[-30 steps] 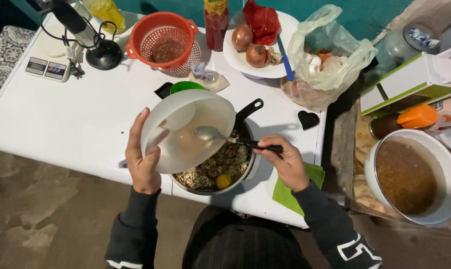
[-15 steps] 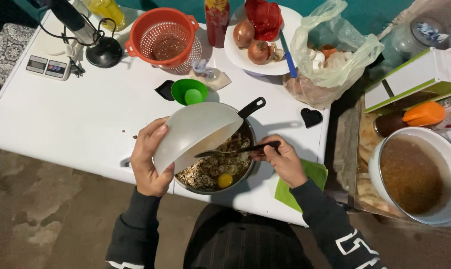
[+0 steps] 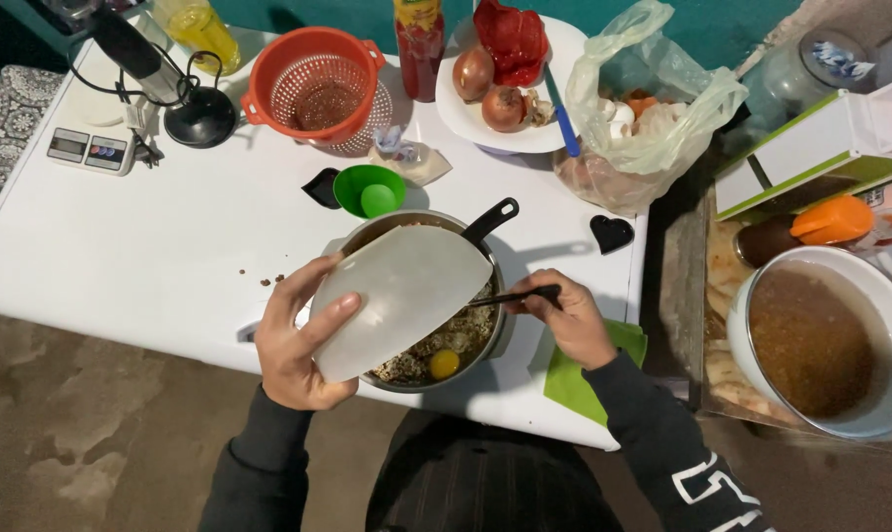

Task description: Crack eggs into a bowl and mix them into a larger pot containing food ingredients using a spoon.

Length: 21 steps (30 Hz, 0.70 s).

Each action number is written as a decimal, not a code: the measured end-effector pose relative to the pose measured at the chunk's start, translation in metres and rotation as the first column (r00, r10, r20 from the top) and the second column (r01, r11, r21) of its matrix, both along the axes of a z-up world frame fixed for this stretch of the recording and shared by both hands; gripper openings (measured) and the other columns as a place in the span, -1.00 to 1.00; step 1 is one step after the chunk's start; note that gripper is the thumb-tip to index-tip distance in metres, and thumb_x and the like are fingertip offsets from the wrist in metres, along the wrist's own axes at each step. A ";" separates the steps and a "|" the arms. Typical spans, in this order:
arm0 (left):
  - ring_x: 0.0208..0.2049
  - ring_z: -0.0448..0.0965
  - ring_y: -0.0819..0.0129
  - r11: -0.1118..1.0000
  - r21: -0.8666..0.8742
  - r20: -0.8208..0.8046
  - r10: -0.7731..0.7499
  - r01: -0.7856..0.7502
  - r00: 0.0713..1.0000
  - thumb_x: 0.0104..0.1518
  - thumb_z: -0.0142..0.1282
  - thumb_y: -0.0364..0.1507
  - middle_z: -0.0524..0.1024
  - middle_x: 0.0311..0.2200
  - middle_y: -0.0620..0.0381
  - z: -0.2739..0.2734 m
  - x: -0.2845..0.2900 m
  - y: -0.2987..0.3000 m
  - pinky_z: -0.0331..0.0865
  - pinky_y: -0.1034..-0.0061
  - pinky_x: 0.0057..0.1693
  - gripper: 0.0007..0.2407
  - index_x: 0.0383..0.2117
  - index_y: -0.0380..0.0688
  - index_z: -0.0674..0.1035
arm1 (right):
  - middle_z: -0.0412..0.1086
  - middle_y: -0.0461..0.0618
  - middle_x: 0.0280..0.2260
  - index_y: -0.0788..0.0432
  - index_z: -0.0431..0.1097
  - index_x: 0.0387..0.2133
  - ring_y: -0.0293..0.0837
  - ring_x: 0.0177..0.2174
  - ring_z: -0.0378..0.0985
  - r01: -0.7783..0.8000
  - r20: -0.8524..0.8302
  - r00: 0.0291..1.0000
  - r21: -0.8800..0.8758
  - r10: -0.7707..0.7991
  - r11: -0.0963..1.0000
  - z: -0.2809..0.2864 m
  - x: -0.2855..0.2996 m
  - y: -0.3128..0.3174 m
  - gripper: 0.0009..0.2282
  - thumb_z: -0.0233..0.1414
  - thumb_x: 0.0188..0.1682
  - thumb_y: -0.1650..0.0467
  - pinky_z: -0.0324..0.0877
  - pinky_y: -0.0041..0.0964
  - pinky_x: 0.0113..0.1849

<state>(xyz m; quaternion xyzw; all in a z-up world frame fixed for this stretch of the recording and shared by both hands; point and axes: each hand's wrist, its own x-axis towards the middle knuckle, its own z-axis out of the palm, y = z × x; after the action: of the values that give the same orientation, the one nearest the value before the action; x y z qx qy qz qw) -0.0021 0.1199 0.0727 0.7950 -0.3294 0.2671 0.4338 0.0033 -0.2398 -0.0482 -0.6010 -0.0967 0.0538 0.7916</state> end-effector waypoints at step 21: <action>0.20 0.52 -0.05 0.868 -0.266 -0.210 0.372 -0.419 0.904 0.19 0.04 -0.20 0.33 0.27 -0.23 -0.050 -0.026 0.012 0.57 0.05 0.15 -0.47 0.36 0.09 0.35 | 0.58 0.07 -0.32 0.25 0.57 -0.19 -0.17 -0.38 0.69 0.588 0.625 0.754 -0.504 -0.203 0.632 0.121 -0.060 0.065 -0.81 0.27 -0.07 0.48 0.56 -0.36 -0.36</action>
<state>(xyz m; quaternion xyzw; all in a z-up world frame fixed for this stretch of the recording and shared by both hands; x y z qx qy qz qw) -0.0284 0.1320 0.0226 0.7869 -0.0797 0.3367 0.5110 -0.0568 -0.1747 0.0729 -0.8424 -0.1362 -0.2595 0.4522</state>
